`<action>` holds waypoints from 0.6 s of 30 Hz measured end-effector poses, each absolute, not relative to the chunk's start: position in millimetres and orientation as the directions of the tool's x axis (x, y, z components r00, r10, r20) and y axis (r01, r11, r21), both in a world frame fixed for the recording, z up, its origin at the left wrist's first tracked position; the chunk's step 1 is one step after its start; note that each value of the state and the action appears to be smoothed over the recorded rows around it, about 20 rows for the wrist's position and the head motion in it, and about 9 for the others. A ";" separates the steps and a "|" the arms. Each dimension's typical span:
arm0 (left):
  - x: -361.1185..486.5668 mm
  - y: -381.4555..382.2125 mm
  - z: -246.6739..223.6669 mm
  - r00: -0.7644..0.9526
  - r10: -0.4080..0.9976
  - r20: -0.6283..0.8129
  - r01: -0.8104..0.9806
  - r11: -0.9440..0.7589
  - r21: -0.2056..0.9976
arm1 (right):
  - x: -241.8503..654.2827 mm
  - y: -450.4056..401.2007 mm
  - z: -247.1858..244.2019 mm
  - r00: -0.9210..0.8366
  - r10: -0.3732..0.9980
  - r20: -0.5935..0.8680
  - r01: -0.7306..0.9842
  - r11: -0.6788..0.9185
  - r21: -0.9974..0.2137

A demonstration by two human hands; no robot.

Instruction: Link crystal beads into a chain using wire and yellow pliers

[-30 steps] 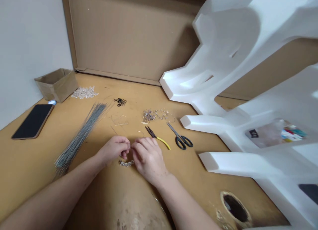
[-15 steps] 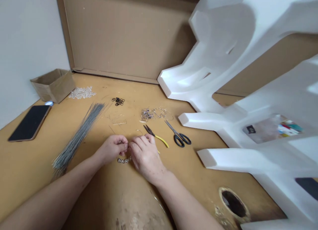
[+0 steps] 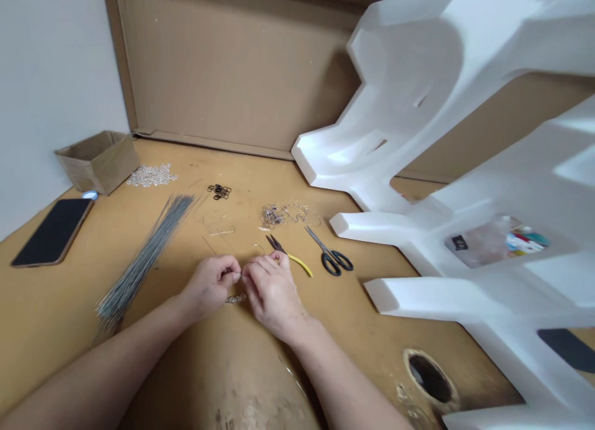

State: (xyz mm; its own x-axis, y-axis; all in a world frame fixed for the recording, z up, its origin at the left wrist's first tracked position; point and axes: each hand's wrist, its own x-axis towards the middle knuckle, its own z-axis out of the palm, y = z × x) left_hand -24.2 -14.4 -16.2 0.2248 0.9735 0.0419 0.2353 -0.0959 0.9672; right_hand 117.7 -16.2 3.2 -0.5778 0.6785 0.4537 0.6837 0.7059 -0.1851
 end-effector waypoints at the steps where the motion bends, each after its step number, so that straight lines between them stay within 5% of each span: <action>1: -23.9 -14.7 -15.5 0.225 0.973 0.049 0.241 -0.105 0.965 | 117.8 -16.2 3.9 -0.577 0.680 0.452 0.680 0.706 -0.195; 13: -21.4 -15.0 -20.6 0.235 0.971 0.049 0.155 -0.087 0.984 | 121.1 -13.3 3.9 -0.534 0.732 0.424 0.689 0.667 -0.284; 18: -21.2 -13.8 -17.3 0.244 0.969 -0.040 0.065 0.025 0.998 | 122.4 -12.8 2.8 -0.548 0.699 0.460 0.696 0.686 -0.212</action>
